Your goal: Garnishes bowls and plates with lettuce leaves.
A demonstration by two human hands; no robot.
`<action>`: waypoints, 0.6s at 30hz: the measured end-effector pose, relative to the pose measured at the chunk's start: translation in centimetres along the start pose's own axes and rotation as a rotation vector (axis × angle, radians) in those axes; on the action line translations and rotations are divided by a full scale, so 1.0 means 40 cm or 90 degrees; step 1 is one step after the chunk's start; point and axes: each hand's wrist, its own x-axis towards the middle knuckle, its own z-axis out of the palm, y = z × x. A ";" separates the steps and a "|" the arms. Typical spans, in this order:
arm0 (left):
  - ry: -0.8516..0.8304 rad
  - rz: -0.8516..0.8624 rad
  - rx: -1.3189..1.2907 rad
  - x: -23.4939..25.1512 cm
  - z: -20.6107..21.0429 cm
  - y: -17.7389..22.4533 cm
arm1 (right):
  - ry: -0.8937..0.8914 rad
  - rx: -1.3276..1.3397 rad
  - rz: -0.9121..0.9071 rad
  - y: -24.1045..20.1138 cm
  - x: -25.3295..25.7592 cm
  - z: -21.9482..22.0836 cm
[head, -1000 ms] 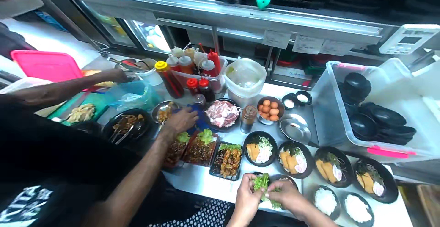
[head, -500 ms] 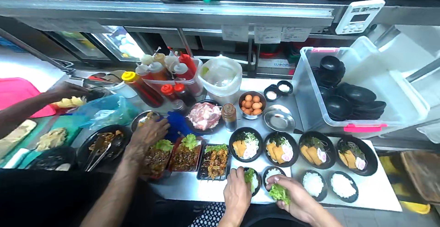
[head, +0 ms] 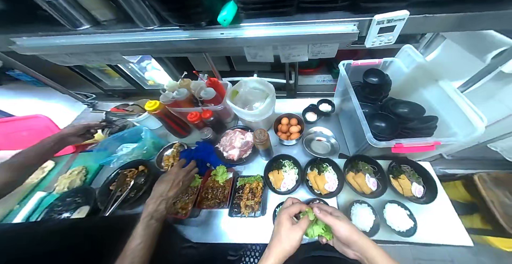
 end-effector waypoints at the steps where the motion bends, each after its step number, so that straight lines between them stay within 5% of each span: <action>1: 0.017 -0.052 -0.099 0.000 -0.001 0.010 | 0.009 -0.011 -0.013 0.000 -0.005 -0.004; 5: 0.069 -0.235 -0.446 0.004 -0.004 0.036 | 0.019 -0.017 -0.038 -0.002 -0.014 -0.026; 11: 0.081 -0.348 -0.500 -0.001 0.010 0.063 | 0.048 -0.028 -0.037 0.021 -0.035 -0.050; 14: 0.111 -0.339 -0.466 0.047 -0.019 0.097 | 0.066 -0.035 -0.037 0.028 -0.027 -0.053; 18: 0.178 -0.144 -0.561 0.238 -0.164 0.276 | 0.082 -0.010 -0.027 0.038 -0.022 -0.062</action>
